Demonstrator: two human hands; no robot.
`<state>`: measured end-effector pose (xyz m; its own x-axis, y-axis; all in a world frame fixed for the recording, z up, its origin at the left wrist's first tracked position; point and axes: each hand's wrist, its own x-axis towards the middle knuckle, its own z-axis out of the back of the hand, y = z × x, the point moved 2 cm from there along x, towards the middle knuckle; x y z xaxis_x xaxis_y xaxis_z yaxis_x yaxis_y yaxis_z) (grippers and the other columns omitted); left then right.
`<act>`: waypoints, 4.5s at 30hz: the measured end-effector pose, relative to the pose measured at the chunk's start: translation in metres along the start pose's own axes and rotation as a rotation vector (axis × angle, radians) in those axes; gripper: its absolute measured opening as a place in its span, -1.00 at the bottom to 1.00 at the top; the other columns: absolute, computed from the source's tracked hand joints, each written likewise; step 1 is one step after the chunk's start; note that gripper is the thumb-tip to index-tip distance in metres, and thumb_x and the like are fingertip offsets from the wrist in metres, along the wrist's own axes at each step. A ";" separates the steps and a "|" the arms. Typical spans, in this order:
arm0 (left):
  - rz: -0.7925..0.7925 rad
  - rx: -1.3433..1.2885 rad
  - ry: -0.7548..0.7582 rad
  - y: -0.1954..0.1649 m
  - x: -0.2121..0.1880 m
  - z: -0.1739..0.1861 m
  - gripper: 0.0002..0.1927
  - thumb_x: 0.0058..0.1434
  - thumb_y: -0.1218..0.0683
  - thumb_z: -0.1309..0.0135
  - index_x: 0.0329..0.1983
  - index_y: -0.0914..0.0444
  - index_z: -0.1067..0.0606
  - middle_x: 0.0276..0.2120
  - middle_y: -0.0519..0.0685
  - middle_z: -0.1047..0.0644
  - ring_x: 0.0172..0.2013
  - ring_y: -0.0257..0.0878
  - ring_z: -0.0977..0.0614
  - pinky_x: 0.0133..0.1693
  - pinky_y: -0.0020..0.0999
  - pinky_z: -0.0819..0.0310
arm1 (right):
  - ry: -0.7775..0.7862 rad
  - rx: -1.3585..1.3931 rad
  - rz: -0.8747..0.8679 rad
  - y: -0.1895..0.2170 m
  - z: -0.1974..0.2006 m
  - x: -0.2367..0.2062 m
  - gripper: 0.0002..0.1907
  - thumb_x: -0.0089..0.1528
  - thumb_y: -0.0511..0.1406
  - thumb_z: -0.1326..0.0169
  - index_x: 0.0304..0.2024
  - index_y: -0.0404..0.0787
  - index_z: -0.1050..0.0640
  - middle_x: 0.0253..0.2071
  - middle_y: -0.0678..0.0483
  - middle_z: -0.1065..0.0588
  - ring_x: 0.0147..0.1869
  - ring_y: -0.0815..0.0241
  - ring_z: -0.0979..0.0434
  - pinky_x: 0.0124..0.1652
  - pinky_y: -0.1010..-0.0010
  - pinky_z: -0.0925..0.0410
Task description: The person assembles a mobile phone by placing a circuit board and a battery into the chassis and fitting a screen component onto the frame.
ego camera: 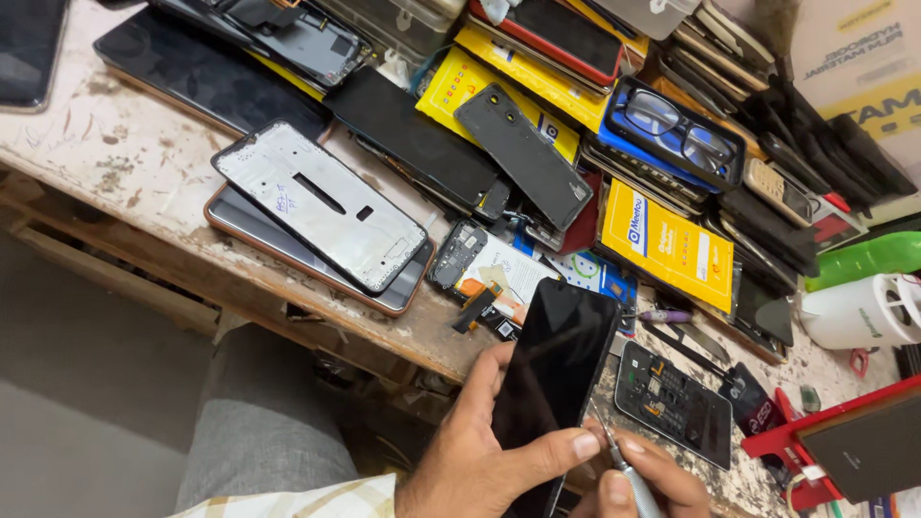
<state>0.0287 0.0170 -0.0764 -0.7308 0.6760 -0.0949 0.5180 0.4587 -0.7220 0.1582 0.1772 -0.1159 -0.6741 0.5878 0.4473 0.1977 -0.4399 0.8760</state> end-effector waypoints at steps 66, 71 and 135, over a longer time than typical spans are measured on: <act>0.024 -0.331 0.423 -0.025 0.040 0.018 -0.47 0.18 0.07 -0.32 0.15 0.31 -0.40 -0.04 0.01 -0.56 0.01 -0.13 -0.57 0.13 -0.17 -0.43 | -0.088 -0.526 0.409 0.000 -0.036 -0.016 -0.66 -0.03 -0.28 -0.40 -0.25 -0.15 -0.57 -0.28 0.09 -0.56 -0.18 0.20 -0.63 -0.04 0.38 -0.47; 0.044 -0.455 0.612 -0.036 0.043 0.021 -0.61 0.18 0.00 -0.42 -0.12 0.27 -0.52 -0.25 0.02 -0.57 -0.15 -0.07 -0.61 -0.02 -0.12 -0.49 | -0.090 -0.477 0.325 -0.003 -0.052 -0.038 -0.65 -0.02 -0.34 -0.39 -0.21 -0.13 -0.56 -0.31 0.09 -0.55 -0.28 0.33 -0.65 -0.20 0.53 -0.54; -0.138 -0.425 0.346 -0.024 0.023 0.038 -0.67 0.26 -0.03 -0.31 -0.21 0.31 -0.52 -0.33 0.04 -0.49 -0.21 -0.11 -0.55 -0.02 -0.10 -0.51 | 0.231 0.009 0.166 0.075 -0.049 0.008 -0.74 0.26 -0.38 -0.19 0.01 -0.21 -0.53 -0.05 -0.20 -0.67 0.15 -0.06 -0.73 0.18 0.07 -0.55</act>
<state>-0.0170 -0.0007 -0.0878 -0.6530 0.7103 0.2627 0.6142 0.6997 -0.3651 0.1326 0.1153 -0.0552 -0.7764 0.3372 0.5324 0.3246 -0.5101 0.7965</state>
